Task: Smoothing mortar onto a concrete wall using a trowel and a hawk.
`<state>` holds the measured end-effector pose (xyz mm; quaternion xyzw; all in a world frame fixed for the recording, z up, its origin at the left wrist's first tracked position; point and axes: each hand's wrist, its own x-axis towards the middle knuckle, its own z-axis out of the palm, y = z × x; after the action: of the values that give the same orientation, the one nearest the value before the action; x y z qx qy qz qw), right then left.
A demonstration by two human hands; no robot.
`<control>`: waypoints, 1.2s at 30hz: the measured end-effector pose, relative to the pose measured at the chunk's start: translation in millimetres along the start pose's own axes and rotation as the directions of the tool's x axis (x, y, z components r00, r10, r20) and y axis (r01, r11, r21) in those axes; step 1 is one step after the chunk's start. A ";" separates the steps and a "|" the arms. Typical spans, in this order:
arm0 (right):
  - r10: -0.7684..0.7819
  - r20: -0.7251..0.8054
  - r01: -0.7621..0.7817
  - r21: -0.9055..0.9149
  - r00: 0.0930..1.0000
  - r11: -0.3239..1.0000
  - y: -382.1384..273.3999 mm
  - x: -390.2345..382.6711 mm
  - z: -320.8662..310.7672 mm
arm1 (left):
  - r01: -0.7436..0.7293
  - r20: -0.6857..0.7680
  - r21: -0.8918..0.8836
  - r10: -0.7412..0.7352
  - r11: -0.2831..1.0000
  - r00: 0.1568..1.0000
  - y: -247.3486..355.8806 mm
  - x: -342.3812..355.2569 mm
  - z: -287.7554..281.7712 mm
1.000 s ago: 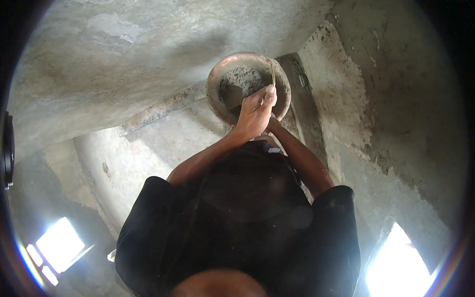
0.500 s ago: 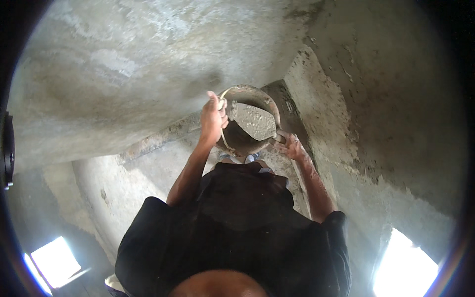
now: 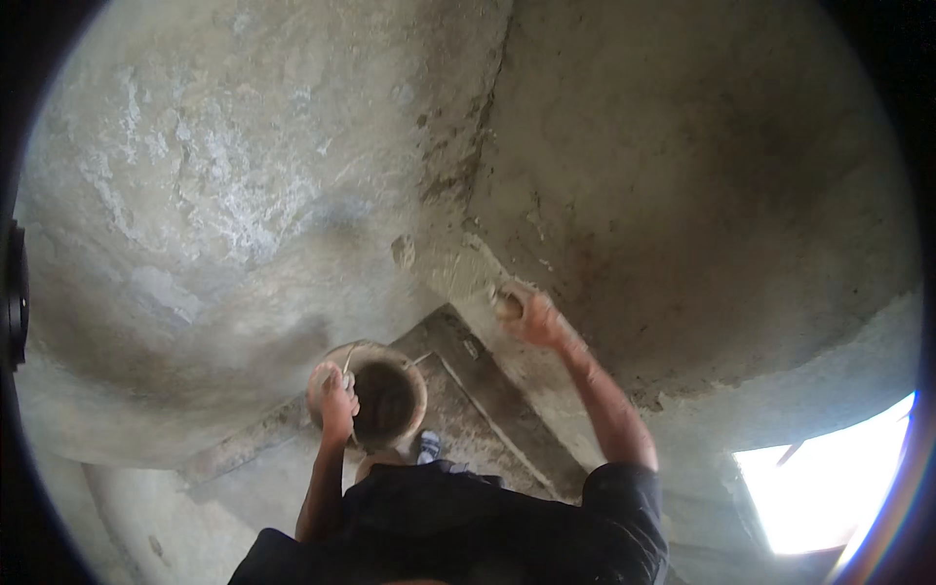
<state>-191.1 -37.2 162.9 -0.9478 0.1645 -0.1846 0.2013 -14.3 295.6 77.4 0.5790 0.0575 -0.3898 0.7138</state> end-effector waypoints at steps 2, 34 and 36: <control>0.152 0.186 -0.181 0.151 0.971 0.972 -28.5 54.1 -73.1 | -0.132 -0.094 0.117 0.143 0.984 0.985 6.7 -5.2 1.1; 0.527 0.298 -0.556 0.704 0.796 0.441 -89.6 302.9 -382.0 | -0.080 -0.170 0.076 0.092 0.994 0.981 35.3 56.4 -48.7; 0.488 0.348 -0.559 0.727 0.800 0.398 -92.0 303.7 -377.1 | -0.095 -0.141 0.093 0.108 0.991 0.984 38.3 55.8 -48.7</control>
<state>-59.7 -196.0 610.6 -0.6564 0.3435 -0.1277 0.6594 66.0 311.7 61.9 0.6380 0.0629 -0.3118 0.7012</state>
